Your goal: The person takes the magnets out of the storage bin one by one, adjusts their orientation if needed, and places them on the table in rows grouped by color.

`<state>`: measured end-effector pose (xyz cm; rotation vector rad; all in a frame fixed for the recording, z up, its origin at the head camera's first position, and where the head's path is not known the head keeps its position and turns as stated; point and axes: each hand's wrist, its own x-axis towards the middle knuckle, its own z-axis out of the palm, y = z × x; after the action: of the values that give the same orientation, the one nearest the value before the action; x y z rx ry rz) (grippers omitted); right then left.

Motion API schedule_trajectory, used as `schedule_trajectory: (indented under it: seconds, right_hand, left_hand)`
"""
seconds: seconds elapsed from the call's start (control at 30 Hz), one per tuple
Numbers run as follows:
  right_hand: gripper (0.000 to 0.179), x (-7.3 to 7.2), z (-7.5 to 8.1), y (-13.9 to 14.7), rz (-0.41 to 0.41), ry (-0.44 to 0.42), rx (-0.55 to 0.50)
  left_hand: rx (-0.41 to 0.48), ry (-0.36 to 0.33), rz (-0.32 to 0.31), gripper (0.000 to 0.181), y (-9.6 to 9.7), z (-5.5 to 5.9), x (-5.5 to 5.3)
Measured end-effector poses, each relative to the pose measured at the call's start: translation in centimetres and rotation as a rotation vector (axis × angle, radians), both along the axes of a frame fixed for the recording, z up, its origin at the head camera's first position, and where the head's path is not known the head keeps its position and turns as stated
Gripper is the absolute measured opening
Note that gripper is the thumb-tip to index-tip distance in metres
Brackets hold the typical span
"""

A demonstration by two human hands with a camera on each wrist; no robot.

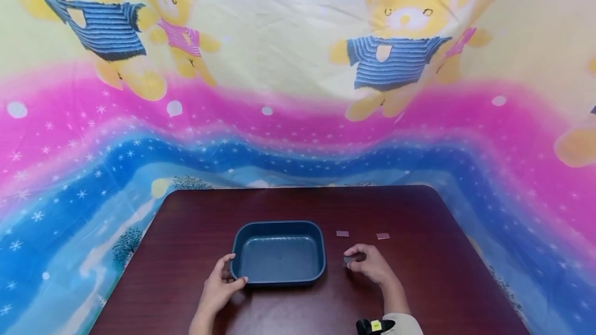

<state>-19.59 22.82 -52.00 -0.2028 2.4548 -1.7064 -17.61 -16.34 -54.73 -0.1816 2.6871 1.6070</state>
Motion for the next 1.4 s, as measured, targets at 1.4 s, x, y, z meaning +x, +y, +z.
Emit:
schedule_trajectory:
  seconds: [1.4]
  right_hand:
    - [0.026, 1.0, -5.9, 9.3, -0.527, 0.013, 0.373]
  left_hand:
    - [0.026, -0.023, -0.006, 0.070, 0.1, 0.1, -0.6]
